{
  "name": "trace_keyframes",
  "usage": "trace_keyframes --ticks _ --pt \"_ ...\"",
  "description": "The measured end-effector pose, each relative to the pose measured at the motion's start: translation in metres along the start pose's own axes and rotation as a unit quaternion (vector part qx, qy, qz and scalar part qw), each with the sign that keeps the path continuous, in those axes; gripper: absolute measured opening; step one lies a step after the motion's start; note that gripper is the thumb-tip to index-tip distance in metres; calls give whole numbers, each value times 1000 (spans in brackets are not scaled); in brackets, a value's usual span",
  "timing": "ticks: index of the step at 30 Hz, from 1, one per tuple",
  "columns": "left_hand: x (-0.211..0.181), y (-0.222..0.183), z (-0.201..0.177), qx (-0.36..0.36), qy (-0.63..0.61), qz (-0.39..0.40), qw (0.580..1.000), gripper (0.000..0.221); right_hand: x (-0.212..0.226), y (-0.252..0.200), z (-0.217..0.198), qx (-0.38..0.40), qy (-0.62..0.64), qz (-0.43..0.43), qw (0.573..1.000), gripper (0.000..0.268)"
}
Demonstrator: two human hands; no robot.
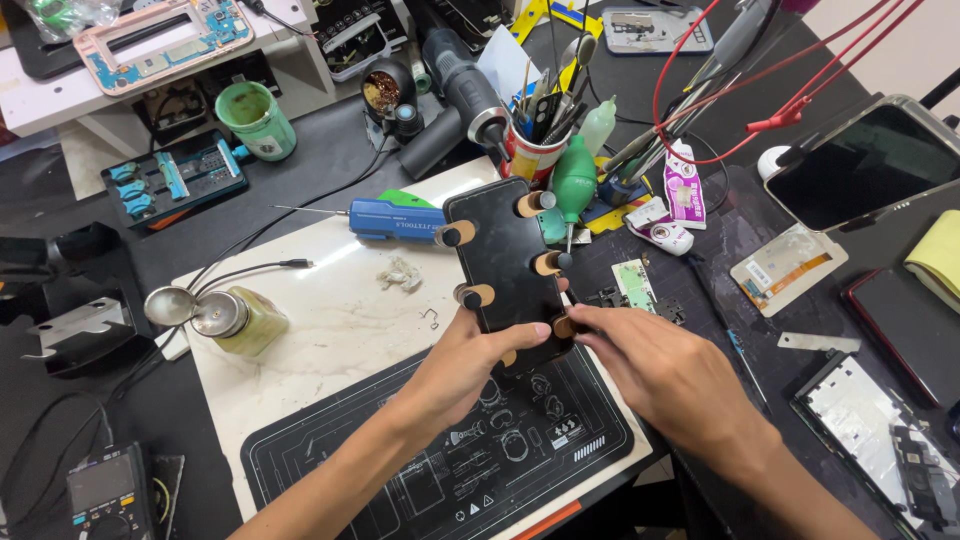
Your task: The person attaches plastic clamps to the edges of a smartphone and then uses a small tool to guide a thin wire through a channel inside a red laptop panel.
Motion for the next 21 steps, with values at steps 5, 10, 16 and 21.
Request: trace_keyframes --ticks 5,10,16,21 --pt "11 -6 8 -45 64 90 993 42 -11 -2 23 21 -65 93 993 22" --pt "14 -14 12 -89 161 123 975 27 -26 -6 45 61 77 222 970 23" --pt "9 -16 12 -119 223 122 960 22 -26 0 37 36 84 168 982 25" --pt "10 -19 15 -131 277 164 938 21 -22 -2 40 23 28 116 993 23"
Point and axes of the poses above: each hand's wrist, its own y-axis towards the middle knuckle, its own z-axis out of the palm, x = y × z, the point moved 4 cm from there along y, towards the middle knuckle, and after that the axes turned 3 degrees about -x, right-handed, at the moved point
